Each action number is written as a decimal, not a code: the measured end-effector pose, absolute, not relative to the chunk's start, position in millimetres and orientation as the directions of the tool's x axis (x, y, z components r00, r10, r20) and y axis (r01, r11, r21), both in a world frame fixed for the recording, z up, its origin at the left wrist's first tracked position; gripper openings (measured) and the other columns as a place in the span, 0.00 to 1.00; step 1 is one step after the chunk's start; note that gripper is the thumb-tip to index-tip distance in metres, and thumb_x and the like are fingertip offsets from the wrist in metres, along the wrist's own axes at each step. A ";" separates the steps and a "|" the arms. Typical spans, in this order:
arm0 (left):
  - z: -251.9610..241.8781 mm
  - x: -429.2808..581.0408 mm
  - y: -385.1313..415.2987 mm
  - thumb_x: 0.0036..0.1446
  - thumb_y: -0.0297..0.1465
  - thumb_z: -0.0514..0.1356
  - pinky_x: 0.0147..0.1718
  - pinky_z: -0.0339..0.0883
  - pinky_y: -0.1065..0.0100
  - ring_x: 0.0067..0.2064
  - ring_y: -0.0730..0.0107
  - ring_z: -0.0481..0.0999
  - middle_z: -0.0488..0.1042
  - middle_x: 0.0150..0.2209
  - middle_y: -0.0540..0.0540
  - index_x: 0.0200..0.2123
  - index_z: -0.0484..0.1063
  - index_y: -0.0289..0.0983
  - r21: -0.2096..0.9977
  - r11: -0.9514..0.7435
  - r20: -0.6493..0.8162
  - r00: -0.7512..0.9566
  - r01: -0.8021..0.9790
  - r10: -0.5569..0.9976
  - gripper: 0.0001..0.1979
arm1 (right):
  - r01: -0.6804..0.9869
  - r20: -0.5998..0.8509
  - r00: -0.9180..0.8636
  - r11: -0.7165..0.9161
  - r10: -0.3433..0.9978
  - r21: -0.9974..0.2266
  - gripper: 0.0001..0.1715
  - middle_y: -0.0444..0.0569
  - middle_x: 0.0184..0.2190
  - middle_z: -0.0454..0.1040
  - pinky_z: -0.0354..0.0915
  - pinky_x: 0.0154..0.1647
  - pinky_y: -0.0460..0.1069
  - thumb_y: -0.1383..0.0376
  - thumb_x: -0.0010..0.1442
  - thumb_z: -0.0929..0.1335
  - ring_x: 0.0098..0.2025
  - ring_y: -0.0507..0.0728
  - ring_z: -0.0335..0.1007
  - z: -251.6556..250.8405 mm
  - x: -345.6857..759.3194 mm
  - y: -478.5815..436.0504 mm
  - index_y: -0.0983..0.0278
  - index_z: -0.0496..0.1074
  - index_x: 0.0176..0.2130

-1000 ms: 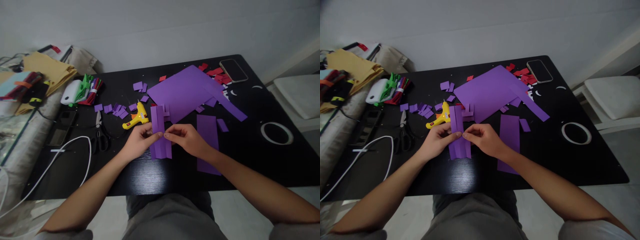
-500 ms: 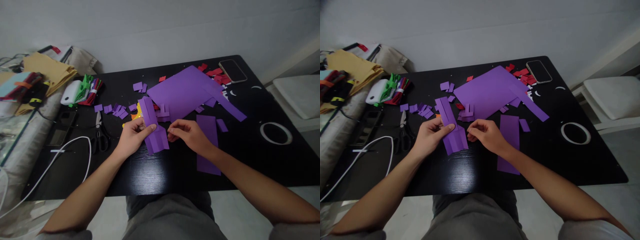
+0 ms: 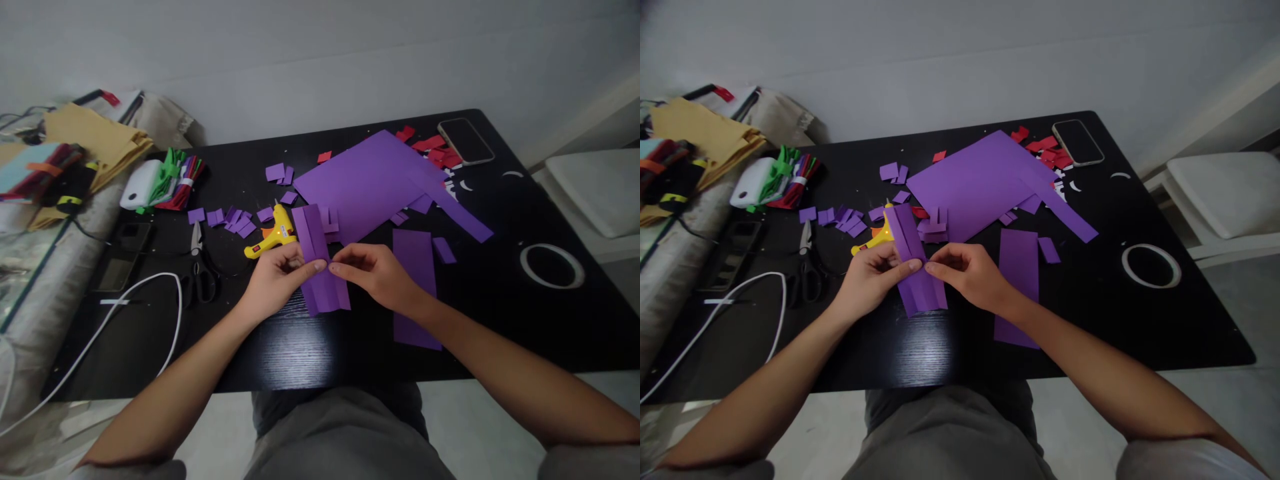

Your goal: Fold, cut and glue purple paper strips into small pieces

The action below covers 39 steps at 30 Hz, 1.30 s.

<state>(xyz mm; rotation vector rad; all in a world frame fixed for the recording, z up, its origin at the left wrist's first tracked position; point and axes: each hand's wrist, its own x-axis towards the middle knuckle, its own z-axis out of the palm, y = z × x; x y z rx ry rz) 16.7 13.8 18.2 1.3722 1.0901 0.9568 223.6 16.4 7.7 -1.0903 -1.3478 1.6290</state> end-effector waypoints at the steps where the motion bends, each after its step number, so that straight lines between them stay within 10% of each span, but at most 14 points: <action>1: 17.8 15.8 14.1 0.56 0.43 0.72 0.24 0.59 0.74 0.24 0.78 0.63 0.66 0.21 0.54 0.27 0.75 0.35 0.994 0.006 -0.033 0.254 0.109 0.967 0.18 | -0.024 -0.154 -0.351 -0.173 0.923 -0.985 0.11 0.44 0.31 0.79 0.70 0.40 0.50 0.58 0.55 0.78 0.35 0.54 0.74 7.8 223.9 16.8 0.63 0.81 0.34; 39: 18.7 8.4 17.9 0.57 0.47 0.70 0.23 0.63 0.72 0.23 0.75 0.69 0.73 0.22 0.50 0.30 0.79 0.35 0.973 0.030 -0.102 0.310 0.228 0.945 0.20 | 0.068 -0.220 -0.346 -0.209 0.912 -0.975 0.16 0.47 0.31 0.82 0.70 0.38 0.51 0.52 0.55 0.78 0.34 0.55 0.75 8.0 227.5 20.3 0.63 0.82 0.32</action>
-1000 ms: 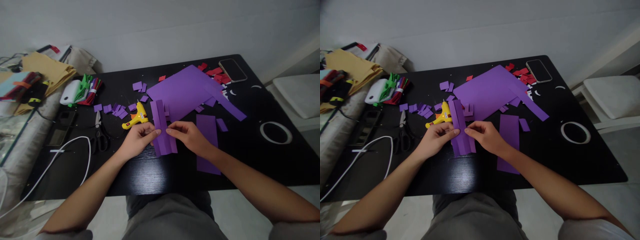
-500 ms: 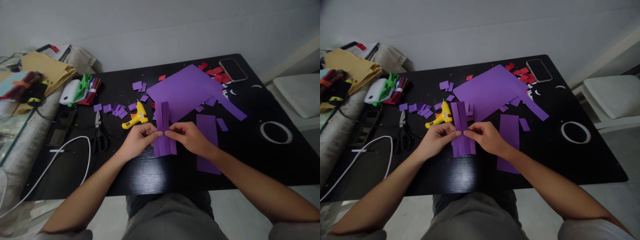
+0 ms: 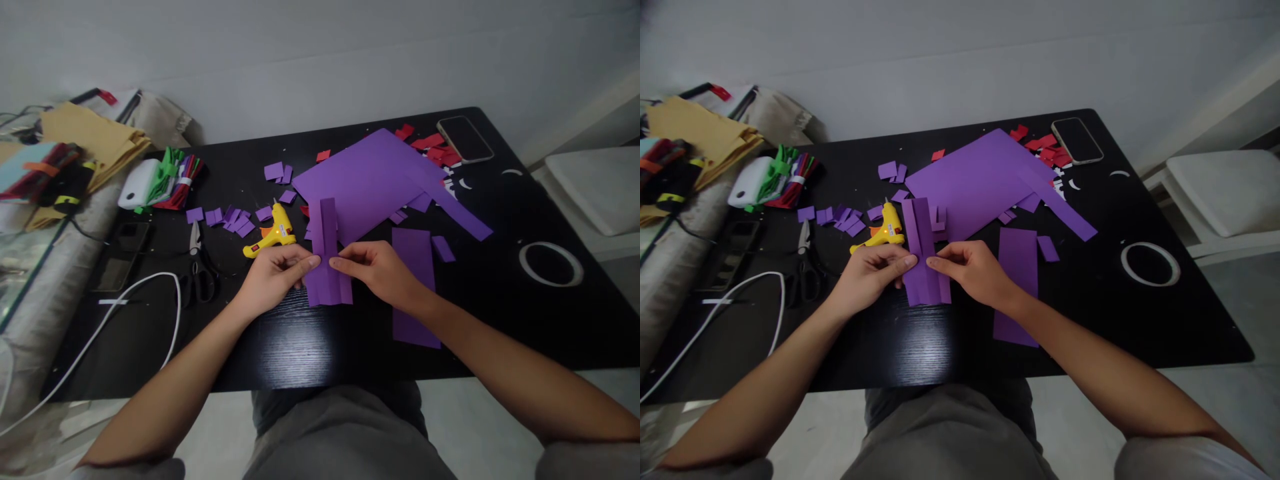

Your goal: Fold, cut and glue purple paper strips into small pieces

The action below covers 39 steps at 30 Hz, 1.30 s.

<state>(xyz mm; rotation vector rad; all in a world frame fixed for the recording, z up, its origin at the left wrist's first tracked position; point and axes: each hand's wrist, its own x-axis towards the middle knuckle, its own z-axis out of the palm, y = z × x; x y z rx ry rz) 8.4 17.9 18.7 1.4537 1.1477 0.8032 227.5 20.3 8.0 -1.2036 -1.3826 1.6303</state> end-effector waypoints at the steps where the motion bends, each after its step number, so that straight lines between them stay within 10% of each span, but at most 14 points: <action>1: 19.3 8.1 18.0 0.57 0.47 0.69 0.23 0.61 0.72 0.23 0.75 0.67 0.72 0.22 0.51 0.29 0.79 0.35 0.972 0.012 -0.085 0.305 0.233 0.949 0.20 | 0.066 -0.221 -0.344 -0.212 0.912 -0.975 0.17 0.47 0.31 0.81 0.71 0.38 0.51 0.52 0.55 0.78 0.33 0.55 0.75 8.7 227.4 20.2 0.63 0.82 0.32; 30: 20.2 10.7 16.4 0.59 0.41 0.67 0.25 0.56 0.71 0.24 0.75 0.61 0.64 0.22 0.54 0.31 0.75 0.35 0.968 -0.007 -0.065 0.281 0.249 0.958 0.14 | 0.011 -0.215 -0.426 -0.232 0.879 -0.973 0.19 0.42 0.27 0.75 0.71 0.38 0.51 0.53 0.53 0.79 0.32 0.53 0.72 10.0 223.4 20.2 0.63 0.75 0.27; 39: 17.2 8.7 17.4 0.59 0.37 0.64 0.26 0.57 0.71 0.26 0.75 0.62 0.65 0.23 0.53 0.30 0.74 0.35 0.958 -0.017 -0.068 0.286 0.285 0.956 0.11 | -0.079 -0.042 -0.216 -0.060 0.975 -0.995 0.33 0.48 0.49 0.76 0.77 0.47 0.55 0.63 0.58 0.74 0.43 0.56 0.78 4.9 226.1 16.5 0.53 0.64 0.60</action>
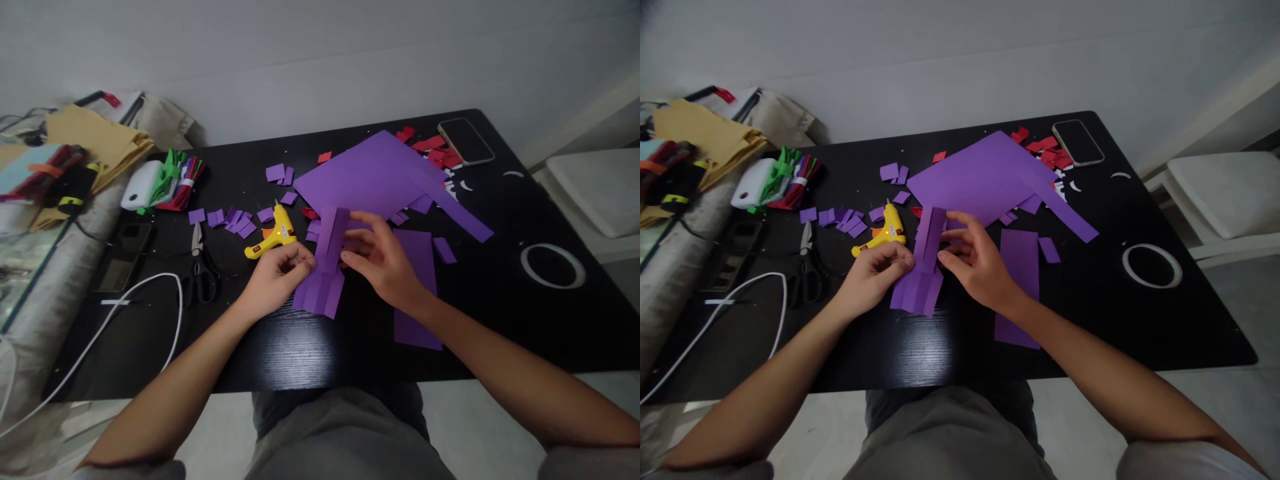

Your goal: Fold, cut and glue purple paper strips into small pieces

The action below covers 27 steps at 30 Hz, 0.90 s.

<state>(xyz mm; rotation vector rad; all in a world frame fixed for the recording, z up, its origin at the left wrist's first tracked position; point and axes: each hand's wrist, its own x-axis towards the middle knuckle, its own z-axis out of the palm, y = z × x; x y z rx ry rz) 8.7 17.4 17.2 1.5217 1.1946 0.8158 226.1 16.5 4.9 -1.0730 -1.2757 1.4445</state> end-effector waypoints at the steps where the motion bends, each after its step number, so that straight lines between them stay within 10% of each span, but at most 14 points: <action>1: 16.5 8.3 17.4 0.59 0.37 0.64 0.27 0.57 0.71 0.26 0.74 0.63 0.66 0.24 0.53 0.30 0.74 0.35 0.957 -0.017 -0.070 0.288 0.288 0.955 0.11 | -0.053 -0.007 -0.217 -0.018 0.976 -0.998 0.35 0.49 0.52 0.75 0.77 0.49 0.55 0.64 0.59 0.74 0.45 0.57 0.78 5.1 226.4 15.4 0.51 0.63 0.62; 7: 13.5 7.9 16.7 0.60 0.37 0.64 0.28 0.59 0.71 0.27 0.74 0.65 0.68 0.25 0.52 0.31 0.74 0.35 0.950 -0.033 -0.062 0.290 0.309 0.955 0.11 | 0.094 0.103 -0.220 0.126 0.970 -0.988 0.48 0.53 0.62 0.69 0.77 0.51 0.55 0.68 0.62 0.71 0.49 0.59 0.78 3.6 227.6 9.8 0.47 0.52 0.73; 15: 10.8 5.7 15.5 0.62 0.36 0.63 0.29 0.60 0.71 0.28 0.73 0.67 0.70 0.27 0.51 0.31 0.74 0.36 0.931 -0.082 -0.042 0.328 0.355 0.944 0.10 | 0.225 0.185 -0.354 0.276 0.917 -0.935 0.25 0.51 0.54 0.74 0.76 0.47 0.54 0.71 0.63 0.68 0.48 0.59 0.75 5.6 227.9 10.9 0.54 0.75 0.57; 27: 11.5 6.8 13.9 0.63 0.35 0.63 0.29 0.61 0.71 0.28 0.74 0.68 0.70 0.26 0.52 0.31 0.74 0.36 0.910 -0.120 -0.022 0.336 0.396 0.942 0.10 | 0.183 0.156 -0.324 0.224 0.933 -0.957 0.08 0.47 0.40 0.75 0.76 0.41 0.50 0.62 0.65 0.72 0.40 0.55 0.76 1.2 224.2 10.8 0.59 0.70 0.43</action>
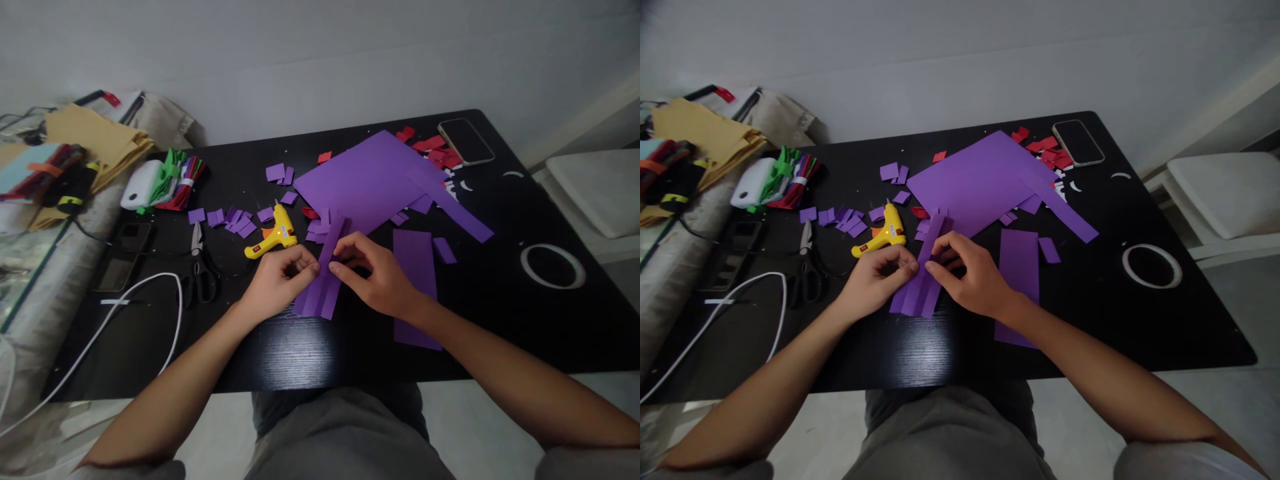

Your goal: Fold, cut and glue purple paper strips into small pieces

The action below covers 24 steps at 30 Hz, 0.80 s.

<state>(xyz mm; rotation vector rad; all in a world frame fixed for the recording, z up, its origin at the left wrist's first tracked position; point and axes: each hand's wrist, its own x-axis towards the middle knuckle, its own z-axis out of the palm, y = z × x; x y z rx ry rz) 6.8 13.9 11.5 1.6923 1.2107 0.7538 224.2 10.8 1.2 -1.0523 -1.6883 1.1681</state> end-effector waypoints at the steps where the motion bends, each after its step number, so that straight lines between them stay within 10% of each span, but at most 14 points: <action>1: 11.2 6.8 13.9 0.63 0.35 0.63 0.29 0.61 0.71 0.28 0.74 0.68 0.70 0.26 0.52 0.32 0.75 0.36 0.910 -0.122 -0.020 0.333 0.397 0.943 0.10 | 0.176 0.162 -0.316 0.226 0.935 -0.958 0.09 0.46 0.40 0.75 0.76 0.40 0.50 0.62 0.65 0.73 0.39 0.54 0.76 0.2 223.7 10.8 0.60 0.69 0.42; 24: 9.5 10.4 8.2 0.67 0.26 0.60 0.44 0.71 0.68 0.43 0.69 0.79 0.81 0.44 0.47 0.48 0.76 0.39 0.784 -0.427 0.202 0.464 0.451 0.862 0.08 | 0.222 0.218 -0.263 0.279 0.940 -0.934 0.15 0.49 0.47 0.80 0.78 0.41 0.50 0.67 0.66 0.70 0.41 0.55 0.79 -1.0 222.3 8.8 0.59 0.75 0.52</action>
